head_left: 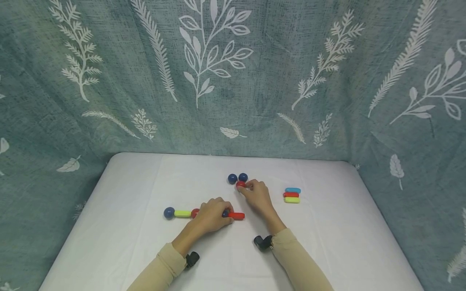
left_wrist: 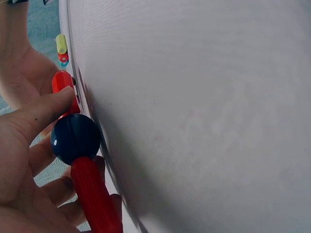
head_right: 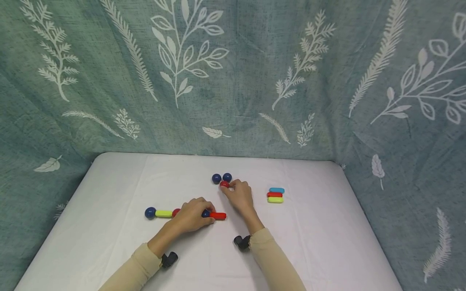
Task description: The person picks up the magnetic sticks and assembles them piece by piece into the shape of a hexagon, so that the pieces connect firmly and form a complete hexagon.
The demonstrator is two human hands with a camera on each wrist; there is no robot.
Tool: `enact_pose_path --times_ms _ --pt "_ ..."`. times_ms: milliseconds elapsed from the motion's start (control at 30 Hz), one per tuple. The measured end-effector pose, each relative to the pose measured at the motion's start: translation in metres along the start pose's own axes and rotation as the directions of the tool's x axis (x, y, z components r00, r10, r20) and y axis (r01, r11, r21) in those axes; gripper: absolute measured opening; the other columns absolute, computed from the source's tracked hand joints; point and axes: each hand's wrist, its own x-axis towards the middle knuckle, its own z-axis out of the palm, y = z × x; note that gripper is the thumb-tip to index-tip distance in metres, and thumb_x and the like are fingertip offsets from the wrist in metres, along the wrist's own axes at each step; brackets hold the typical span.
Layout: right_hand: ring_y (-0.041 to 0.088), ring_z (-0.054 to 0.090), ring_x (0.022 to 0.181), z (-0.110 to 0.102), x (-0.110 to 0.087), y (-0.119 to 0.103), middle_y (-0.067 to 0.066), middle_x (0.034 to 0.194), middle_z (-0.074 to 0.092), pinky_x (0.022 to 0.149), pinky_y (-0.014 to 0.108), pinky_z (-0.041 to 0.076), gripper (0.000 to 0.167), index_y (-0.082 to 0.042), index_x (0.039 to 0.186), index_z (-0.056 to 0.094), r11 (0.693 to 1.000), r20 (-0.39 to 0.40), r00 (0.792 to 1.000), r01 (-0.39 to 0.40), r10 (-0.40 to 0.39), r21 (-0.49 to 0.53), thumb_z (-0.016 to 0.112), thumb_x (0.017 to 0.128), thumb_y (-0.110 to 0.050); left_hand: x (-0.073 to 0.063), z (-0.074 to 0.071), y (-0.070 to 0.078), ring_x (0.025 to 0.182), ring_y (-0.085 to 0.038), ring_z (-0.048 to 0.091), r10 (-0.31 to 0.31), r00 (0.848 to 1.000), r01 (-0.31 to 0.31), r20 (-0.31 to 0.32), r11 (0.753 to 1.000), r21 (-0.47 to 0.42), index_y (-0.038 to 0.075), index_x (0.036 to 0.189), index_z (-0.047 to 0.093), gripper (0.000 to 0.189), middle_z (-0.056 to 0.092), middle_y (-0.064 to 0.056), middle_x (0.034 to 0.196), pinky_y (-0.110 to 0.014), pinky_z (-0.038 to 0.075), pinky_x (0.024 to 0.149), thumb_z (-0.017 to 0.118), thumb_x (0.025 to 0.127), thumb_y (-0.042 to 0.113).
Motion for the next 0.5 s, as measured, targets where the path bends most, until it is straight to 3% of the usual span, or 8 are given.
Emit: enact_pose_path --times_ms 500 --pt "0.029 0.056 0.091 -0.0068 -0.0031 0.0051 0.016 0.102 0.059 0.077 0.043 0.048 0.038 -0.001 0.110 0.069 0.999 0.026 0.999 0.033 -0.033 0.004 0.070 0.092 -0.035 0.0003 0.0000 0.0013 0.089 -0.018 0.054 -0.020 1.000 0.020 0.005 1.000 -0.015 0.022 0.101 0.072 0.021 0.060 0.004 0.094 -0.042 0.043 0.075 0.080 0.085 0.033"
